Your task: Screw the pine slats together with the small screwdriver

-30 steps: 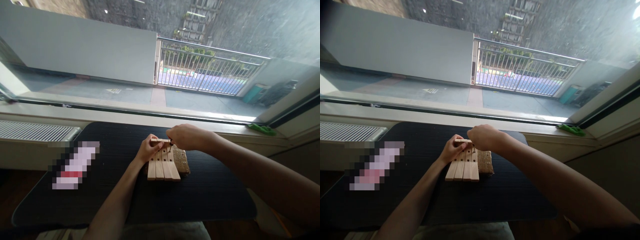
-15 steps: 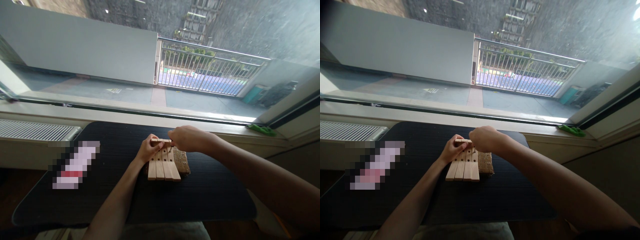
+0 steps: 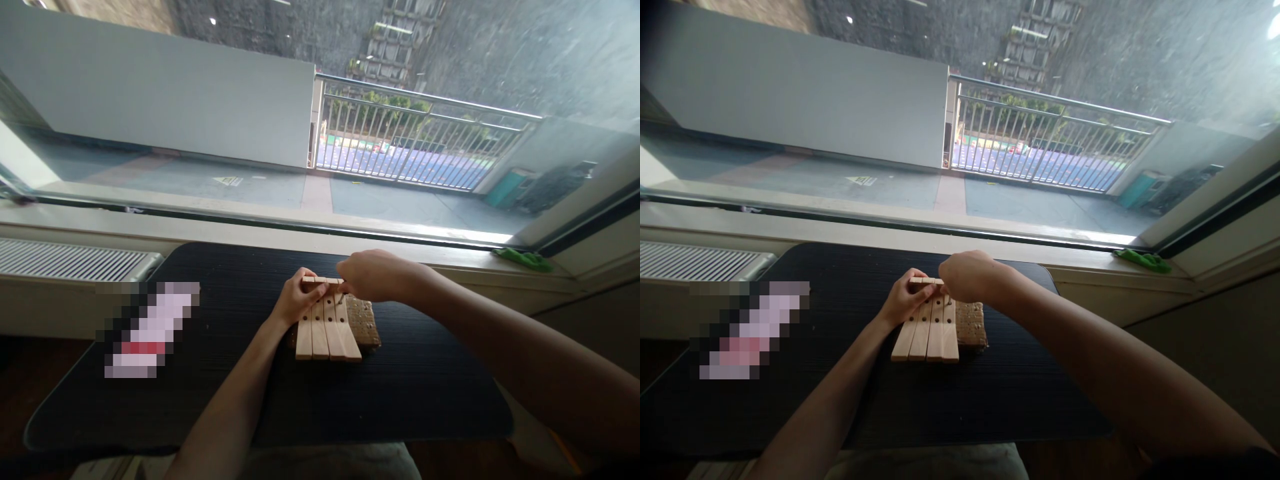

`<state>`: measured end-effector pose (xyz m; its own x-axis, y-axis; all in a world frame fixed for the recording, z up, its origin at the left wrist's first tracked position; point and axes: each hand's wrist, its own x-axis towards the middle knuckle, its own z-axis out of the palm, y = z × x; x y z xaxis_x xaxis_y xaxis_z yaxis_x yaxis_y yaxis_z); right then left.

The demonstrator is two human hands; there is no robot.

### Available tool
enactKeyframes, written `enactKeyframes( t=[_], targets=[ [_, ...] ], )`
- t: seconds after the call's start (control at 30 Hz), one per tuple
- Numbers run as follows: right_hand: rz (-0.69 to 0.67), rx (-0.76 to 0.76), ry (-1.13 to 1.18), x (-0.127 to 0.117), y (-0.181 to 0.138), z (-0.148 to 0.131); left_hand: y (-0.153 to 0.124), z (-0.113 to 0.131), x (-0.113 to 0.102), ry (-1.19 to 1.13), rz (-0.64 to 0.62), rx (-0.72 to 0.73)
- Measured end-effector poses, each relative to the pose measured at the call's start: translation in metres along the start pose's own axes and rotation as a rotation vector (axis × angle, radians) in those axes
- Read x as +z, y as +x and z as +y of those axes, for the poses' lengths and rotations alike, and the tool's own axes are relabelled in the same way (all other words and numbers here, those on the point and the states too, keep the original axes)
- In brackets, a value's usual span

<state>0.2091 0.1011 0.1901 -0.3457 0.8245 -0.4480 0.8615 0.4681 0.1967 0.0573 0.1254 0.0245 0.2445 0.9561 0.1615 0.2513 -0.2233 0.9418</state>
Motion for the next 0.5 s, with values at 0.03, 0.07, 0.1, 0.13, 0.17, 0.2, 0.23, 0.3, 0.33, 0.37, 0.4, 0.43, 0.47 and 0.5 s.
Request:
enactKeyframes(
  t=[0.03,0.07,0.1,0.13,0.17,0.2,0.23,0.3,0.33,0.37,0.4,0.43,0.47,0.5],
  targets=[
    [-0.005,-0.003,-0.003,-0.0002,0.0007,0.0005,0.0000,-0.0001,0.0000,0.000,0.001,0.001],
    [-0.009,-0.008,-0.006,-0.0004,0.0014,0.0010,0.0000,-0.0002,0.0000,0.000,0.003,0.003],
    [-0.012,-0.011,-0.011,-0.0004,0.0021,0.0014,0.0000,-0.0003,0.0000,-0.001,0.005,0.005],
    [-0.013,-0.013,-0.015,-0.0004,0.0028,0.0018,0.0001,-0.0003,0.0000,-0.003,0.006,0.006],
    [-0.017,-0.013,-0.018,-0.0004,0.0035,0.0020,0.0001,-0.0003,0.0000,-0.007,0.006,0.007],
    [-0.022,-0.012,-0.020,-0.0004,0.0041,0.0021,0.0001,-0.0002,0.0000,-0.012,0.005,0.007],
    [-0.027,-0.009,-0.021,-0.0004,0.0047,0.0022,0.0001,-0.0002,0.0000,-0.018,0.002,0.007],
    [-0.034,-0.001,-0.021,-0.0007,0.0053,0.0022,0.0001,-0.0001,0.0000,-0.024,-0.004,0.002],
    [-0.036,0.002,-0.020,-0.0009,0.0055,0.0020,0.0001,-0.0001,-0.0001,-0.023,-0.005,0.001],
    [-0.038,0.004,-0.020,-0.0012,0.0055,0.0019,0.0001,-0.0002,-0.0001,-0.019,-0.006,0.002],
    [-0.039,0.004,-0.019,-0.0014,0.0054,0.0018,0.0001,-0.0003,-0.0001,-0.015,-0.006,0.004],
    [-0.040,0.007,-0.020,-0.0015,0.0053,0.0018,0.0001,-0.0004,-0.0001,-0.012,-0.006,0.006],
    [-0.039,0.009,-0.020,-0.0015,0.0054,0.0018,0.0002,-0.0006,-0.0001,-0.011,-0.004,0.010],
    [-0.037,0.012,-0.020,-0.0014,0.0055,0.0019,0.0002,-0.0006,0.0000,-0.011,-0.002,0.011]
  ],
)
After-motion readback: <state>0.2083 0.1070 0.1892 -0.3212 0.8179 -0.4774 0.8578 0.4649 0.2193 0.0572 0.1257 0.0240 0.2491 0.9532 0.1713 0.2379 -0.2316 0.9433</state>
